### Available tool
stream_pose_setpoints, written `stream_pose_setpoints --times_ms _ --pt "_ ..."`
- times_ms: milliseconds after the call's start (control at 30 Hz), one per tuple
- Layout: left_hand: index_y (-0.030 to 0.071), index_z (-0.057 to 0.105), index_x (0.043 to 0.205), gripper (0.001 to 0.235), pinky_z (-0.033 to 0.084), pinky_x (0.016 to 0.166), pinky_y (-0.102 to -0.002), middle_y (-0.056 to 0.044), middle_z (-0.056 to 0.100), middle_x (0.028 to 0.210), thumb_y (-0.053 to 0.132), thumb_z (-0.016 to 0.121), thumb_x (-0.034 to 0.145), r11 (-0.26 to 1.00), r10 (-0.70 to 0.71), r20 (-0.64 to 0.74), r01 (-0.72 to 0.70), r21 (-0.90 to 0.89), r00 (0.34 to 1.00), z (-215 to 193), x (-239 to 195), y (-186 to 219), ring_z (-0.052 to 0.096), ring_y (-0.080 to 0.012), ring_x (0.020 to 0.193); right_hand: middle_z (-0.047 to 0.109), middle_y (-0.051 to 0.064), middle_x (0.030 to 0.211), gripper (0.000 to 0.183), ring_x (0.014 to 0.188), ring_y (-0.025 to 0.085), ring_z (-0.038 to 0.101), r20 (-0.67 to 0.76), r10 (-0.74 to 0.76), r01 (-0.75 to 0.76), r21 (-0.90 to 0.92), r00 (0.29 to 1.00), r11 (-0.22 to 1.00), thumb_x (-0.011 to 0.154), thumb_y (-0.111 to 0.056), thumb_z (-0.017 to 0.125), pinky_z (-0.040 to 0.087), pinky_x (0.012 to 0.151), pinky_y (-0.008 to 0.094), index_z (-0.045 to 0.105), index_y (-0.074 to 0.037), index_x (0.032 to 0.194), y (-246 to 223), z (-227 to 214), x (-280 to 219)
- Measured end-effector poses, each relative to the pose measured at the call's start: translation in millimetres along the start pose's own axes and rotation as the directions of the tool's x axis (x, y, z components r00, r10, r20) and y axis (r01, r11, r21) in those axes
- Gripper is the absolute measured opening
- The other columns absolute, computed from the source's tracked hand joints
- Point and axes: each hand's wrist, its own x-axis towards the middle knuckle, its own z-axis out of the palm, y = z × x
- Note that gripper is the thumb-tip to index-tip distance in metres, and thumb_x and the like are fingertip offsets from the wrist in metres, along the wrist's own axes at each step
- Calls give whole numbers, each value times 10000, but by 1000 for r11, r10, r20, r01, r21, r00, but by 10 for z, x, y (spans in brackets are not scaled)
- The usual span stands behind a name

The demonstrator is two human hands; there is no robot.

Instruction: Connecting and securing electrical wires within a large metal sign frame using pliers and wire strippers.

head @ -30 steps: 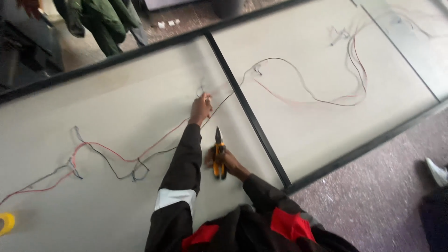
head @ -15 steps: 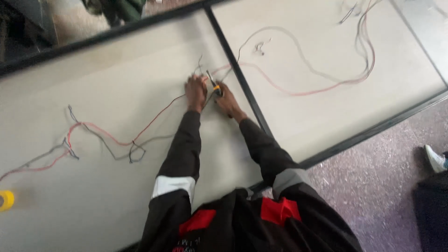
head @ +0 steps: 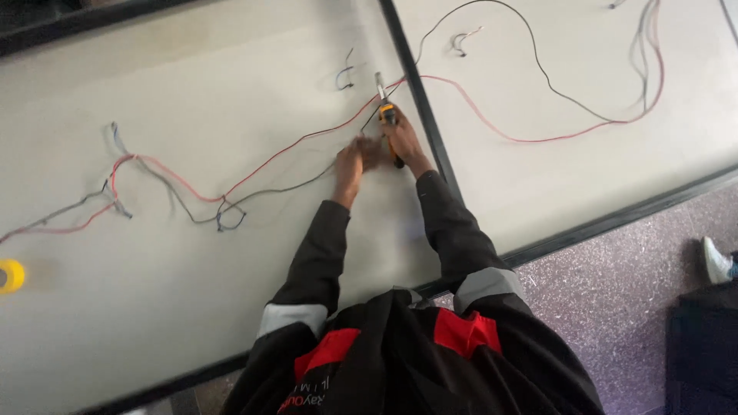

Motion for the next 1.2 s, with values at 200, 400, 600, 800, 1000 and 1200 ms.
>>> stream_pose_setpoints --times_ms 200,400,600,800,1000,1200 --pt "-46 623 1516 370 559 1253 -578 -278 702 1526 156 413 1288 718 -130 -66 48 -694 989 186 653 -399 685 -437 1443 638 126 1220 580 1141 292 611 -23 53 -55 -68 998 996 787 -167 739 447 983 482 706 -71 1358 17 -73 72" --pt "-88 391 1742 542 124 1440 -613 -331 242 1863 181 287 1282 74 391 284 277 -958 876 -126 1321 -1651 165 -520 1741 733 106 1254 513 1141 246 724 -88 256 -253 35 963 967 961 3 596 513 959 396 661 -22 1469 -192 -46 -456" --pt "-68 706 1416 441 567 1252 -496 -296 754 1471 278 581 1173 852 152 -121 -192 -487 981 272 250 23 721 -416 1418 889 136 1157 255 1091 267 849 79 712 -708 -72 698 703 1059 -213 659 646 901 400 727 -23 1215 -1581 92 -862" --pt "-116 743 1157 486 696 1058 -456 -329 842 1182 357 756 1042 788 25 -209 -148 -598 978 337 278 101 841 -389 1127 852 142 1211 215 1201 273 848 259 642 -680 92 722 727 1159 -191 568 678 934 435 693 -63 1278 -1286 -48 -974" --pt "-56 711 855 444 744 909 -507 -301 847 1026 369 773 964 789 -25 -208 -108 -604 978 331 415 122 860 -395 904 858 210 1208 190 1174 329 857 271 626 -673 136 731 727 1125 -178 651 667 1133 454 692 -20 1222 -1113 -84 -896" --pt "16 764 850 342 686 1026 -521 -200 877 1037 300 672 1016 861 144 -228 -235 -452 963 231 581 155 846 -325 1020 874 59 990 325 892 168 837 79 728 -642 -414 681 645 1137 -308 633 669 1005 312 788 -30 1072 -1496 155 -506"
